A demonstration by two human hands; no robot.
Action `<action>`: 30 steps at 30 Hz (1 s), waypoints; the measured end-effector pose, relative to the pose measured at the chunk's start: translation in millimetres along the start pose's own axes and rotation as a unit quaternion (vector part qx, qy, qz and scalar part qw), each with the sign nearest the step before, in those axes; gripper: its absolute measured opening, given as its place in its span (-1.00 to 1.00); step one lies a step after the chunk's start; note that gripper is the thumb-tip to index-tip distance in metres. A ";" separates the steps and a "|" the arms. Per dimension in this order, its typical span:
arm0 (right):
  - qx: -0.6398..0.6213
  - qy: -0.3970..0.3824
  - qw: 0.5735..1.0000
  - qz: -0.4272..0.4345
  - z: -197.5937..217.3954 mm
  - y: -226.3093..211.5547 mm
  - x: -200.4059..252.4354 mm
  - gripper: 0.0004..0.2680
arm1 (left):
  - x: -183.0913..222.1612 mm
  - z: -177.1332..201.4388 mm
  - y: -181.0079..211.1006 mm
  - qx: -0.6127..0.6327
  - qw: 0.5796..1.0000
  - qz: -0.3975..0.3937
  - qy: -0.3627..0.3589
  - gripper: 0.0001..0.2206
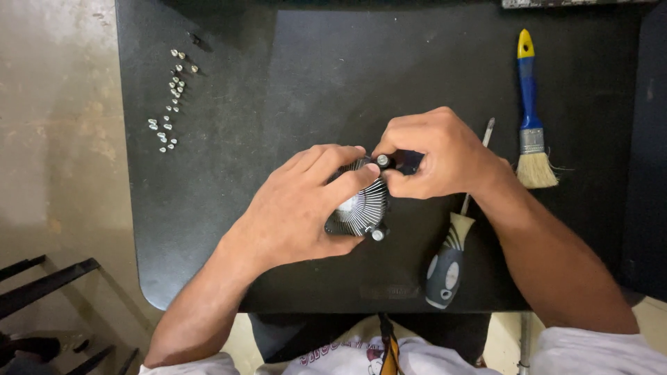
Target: Cleaning a CPU heatsink and fan with a brush and then attempting to reassemble the components.
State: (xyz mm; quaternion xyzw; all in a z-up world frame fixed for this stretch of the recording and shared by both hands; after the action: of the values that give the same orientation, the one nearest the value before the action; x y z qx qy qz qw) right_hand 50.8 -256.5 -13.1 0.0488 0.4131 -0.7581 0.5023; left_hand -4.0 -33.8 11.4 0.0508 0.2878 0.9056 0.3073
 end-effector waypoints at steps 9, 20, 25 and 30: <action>-0.009 -0.006 1.000 0.009 5.4 -8.3 -5.8 -0.95 | 5.3 -3.0 0.7 -0.020 1.000 0.003 -0.001 -0.22; -0.052 -0.039 0.997 -0.033 12.5 -8.5 -7.8 -0.95 | 1.7 -2.0 -4.7 -0.013 1.000 -0.016 -0.005 -0.20; -0.091 -0.111 0.987 -0.066 12.5 -2.5 -7.2 -0.93 | -0.6 2.1 -3.1 0.001 1.000 0.006 -0.027 0.01; -0.066 -0.144 0.976 -0.152 -4.5 13.0 -2.2 -0.90 | 5.4 14.4 -2.1 0.129 0.991 0.026 0.001 -0.20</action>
State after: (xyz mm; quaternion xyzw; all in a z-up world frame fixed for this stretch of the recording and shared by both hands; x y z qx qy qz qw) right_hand 60.7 -253.9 -22.5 -0.1576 0.3877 -0.7958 0.4376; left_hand -3.4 -22.3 21.7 0.0964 0.4008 0.8690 0.2738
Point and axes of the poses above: each hand's wrist, its own x-axis away from the middle knuckle, its own z-axis out of the back of the hand, y = z × x, the point moved 3 cm from there along -x, towards the middle knuckle, and after that the axes turned 14 degrees about z, right-handed, at the moved point
